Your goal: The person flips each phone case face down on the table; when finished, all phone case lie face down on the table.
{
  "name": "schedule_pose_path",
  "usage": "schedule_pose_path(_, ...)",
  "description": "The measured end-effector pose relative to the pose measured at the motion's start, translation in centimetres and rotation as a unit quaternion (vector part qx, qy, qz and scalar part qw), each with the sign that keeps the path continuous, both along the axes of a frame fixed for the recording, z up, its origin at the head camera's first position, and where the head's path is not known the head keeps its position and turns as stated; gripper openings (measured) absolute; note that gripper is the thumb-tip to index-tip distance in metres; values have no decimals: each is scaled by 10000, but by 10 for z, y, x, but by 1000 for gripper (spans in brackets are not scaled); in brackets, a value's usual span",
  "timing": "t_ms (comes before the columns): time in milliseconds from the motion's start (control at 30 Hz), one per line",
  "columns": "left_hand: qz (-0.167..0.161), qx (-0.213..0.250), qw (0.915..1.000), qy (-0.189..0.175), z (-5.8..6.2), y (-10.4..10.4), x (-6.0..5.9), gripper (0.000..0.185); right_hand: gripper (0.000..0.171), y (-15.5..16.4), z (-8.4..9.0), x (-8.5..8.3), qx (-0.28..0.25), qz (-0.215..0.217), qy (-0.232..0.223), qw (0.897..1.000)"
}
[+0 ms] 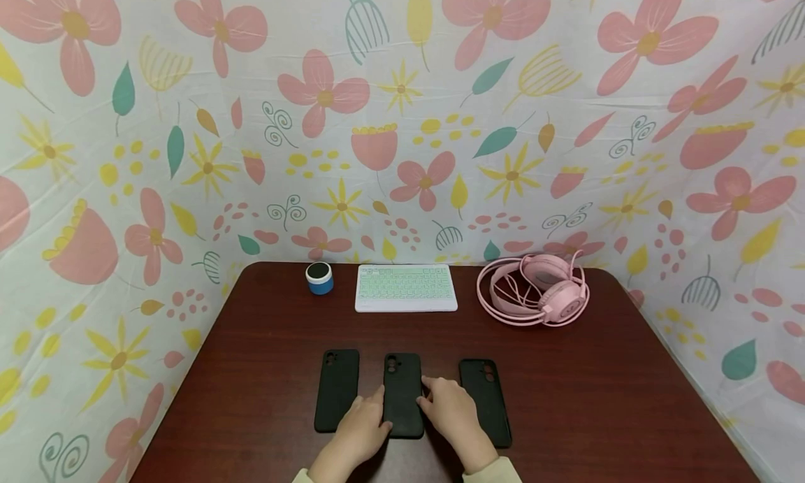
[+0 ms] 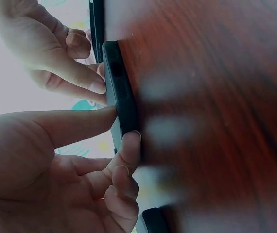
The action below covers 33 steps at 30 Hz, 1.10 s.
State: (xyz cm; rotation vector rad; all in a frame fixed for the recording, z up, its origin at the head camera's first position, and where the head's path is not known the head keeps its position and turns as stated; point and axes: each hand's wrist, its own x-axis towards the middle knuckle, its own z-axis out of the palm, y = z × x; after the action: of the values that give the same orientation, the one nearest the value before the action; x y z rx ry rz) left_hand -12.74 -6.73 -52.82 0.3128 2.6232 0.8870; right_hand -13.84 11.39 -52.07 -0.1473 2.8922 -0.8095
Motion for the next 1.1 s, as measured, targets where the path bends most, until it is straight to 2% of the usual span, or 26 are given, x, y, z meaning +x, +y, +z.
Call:
schedule_pose_path(233, 27, 366, 9992, -128, -1, -4, -3, 61, 48, 13, 6, 0, -455, 136, -74, 9988)
schedule_pose_path(433, 256, 439, 9985, 207, 6, -1, -1, 63, 45, 33, 15, -1, -563, -122, -49, 9983)
schedule_pose_path(533, 13, 586, 9976, 374, 8, 8, 1, 64, 45, 45, 19, -3, -551, -328, -8, 9979)
schedule_pose_path(600, -210, 674, 9969, 354, 8, 15, 2, 64, 44, 53, 20, -4, -508, -509, 30, 9974)
schedule_pose_path(800, -700, 787, 9944, 92, 8, 42, 5, 60, 44, 79, 25, -6, -382, -1070, 51, 9935)
schedule_pose_path(1100, -1195, 376, 9918, 251, 4, 76, 10, 58, 51, 112, 26, -2, -420, -1543, -278, 9867)
